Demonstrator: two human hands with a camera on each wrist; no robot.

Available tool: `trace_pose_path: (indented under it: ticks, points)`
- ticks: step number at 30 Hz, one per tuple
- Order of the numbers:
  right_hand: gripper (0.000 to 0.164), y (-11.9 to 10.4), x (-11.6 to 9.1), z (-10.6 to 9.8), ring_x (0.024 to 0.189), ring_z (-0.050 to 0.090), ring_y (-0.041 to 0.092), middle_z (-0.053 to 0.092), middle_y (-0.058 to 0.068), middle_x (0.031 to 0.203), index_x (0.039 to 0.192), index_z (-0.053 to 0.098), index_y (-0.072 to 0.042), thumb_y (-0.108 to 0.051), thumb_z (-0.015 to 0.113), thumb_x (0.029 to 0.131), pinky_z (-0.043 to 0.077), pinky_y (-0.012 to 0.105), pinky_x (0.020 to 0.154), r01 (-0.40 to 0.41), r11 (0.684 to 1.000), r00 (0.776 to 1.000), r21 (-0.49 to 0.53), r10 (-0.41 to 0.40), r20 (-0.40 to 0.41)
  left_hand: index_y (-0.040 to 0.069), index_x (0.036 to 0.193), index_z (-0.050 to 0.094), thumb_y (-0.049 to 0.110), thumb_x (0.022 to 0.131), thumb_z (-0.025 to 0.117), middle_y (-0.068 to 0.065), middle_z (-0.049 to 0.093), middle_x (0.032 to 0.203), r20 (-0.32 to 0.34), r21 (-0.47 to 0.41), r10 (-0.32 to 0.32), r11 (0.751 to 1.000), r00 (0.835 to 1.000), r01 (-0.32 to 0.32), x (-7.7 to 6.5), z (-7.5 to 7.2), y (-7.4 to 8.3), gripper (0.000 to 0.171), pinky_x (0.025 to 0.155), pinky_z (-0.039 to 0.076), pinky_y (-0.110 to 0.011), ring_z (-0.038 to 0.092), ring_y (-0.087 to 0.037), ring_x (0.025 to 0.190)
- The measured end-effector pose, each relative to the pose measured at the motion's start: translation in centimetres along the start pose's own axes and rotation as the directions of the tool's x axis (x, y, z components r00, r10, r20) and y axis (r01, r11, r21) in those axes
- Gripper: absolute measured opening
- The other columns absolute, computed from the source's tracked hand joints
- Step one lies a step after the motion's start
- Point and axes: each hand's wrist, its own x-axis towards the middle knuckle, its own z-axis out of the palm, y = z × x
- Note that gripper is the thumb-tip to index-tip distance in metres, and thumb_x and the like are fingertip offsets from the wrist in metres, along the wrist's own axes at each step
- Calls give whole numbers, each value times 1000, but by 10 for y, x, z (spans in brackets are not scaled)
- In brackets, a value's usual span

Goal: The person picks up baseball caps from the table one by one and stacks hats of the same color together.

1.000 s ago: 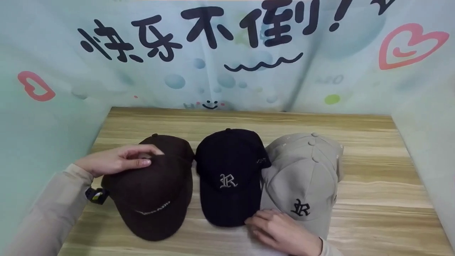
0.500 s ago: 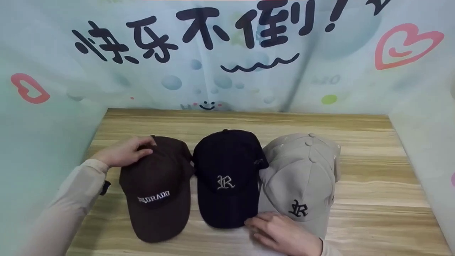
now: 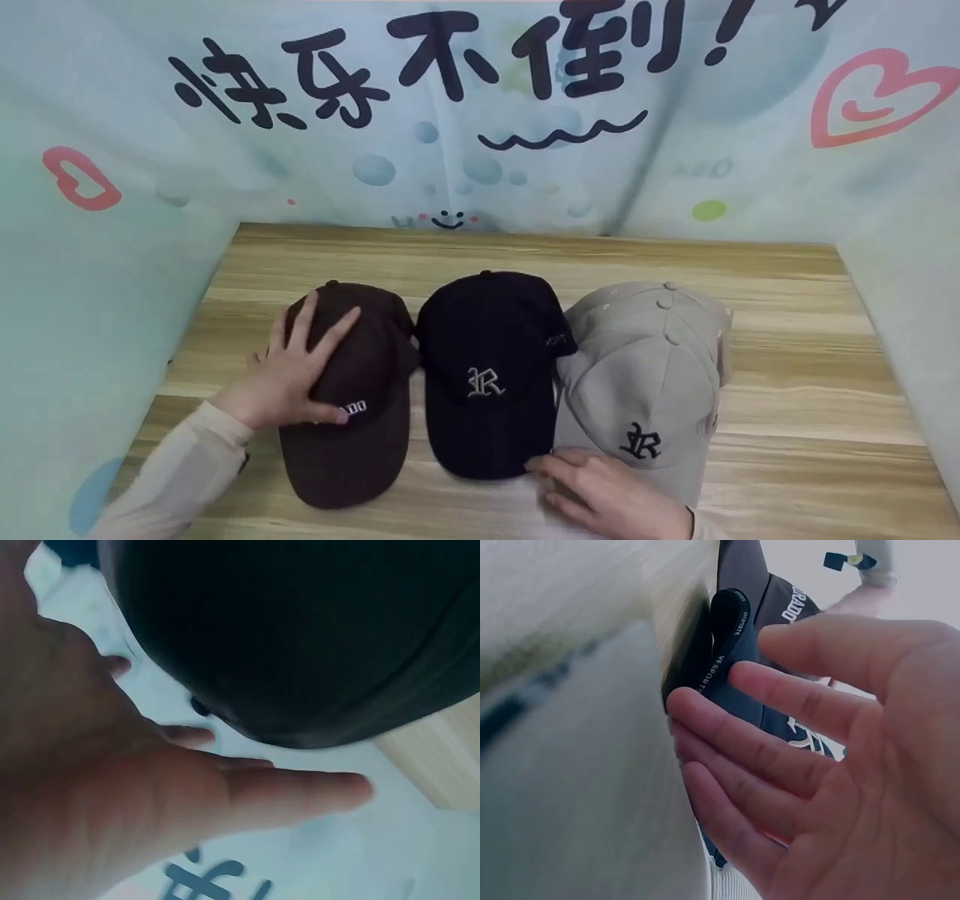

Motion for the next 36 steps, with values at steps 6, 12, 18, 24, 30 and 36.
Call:
trace_pose_path:
  ticks: [6,12,18,24,30,36]
  points:
    - [36,0,-3,-1,94,61,13,62,0,106,123,60,-7,-15,67,89,50,31,80,-27,1000,1000,-13,27,7,19,154,11,27,64,91,-37,-13,149,-61,25,105,994,993,-103,8,21,-5,120,75,46,-67,-8,-72,123]
    - [37,1,-5,-4,96,61,15,62,0,108,125,59,-8,-17,65,90,50,33,82,-88,996,996,0,88,28,17,153,16,24,65,90,-35,-11,151,-61,-16,120,993,991,-121,24,24,-7,115,72,51,-59,-9,-69,126]
    - [36,3,-8,-7,97,61,17,62,1,109,125,60,-8,-18,64,91,49,34,83,-110,994,993,-11,111,50,18,153,19,27,67,89,-32,-8,153,-83,-8,89,996,993,-90,35,24,-1,112,59,54,-48,-5,-67,128]
    - [35,4,-9,-10,99,60,17,62,1,111,125,61,-8,-18,64,91,49,35,84,-111,994,992,-13,112,57,19,154,17,28,70,87,-30,-10,153,-46,-24,77,997,996,-78,43,20,0,110,61,53,-51,-5,-66,130]
    - [33,4,-11,-13,100,60,17,62,0,112,125,61,-11,-21,62,93,49,35,84,-162,987,983,19,159,96,21,154,17,28,70,88,-27,-10,154,-15,-20,57,998,998,-57,50,18,-2,110,61,51,-57,-5,-64,131]
    - [28,5,-15,-17,98,61,14,63,-3,108,121,62,-12,-18,62,93,49,35,83,-187,981,979,52,182,87,21,154,18,30,68,88,-29,-7,155,-42,17,40,999,998,-40,55,19,5,111,52,50,-53,-5,-64,132]
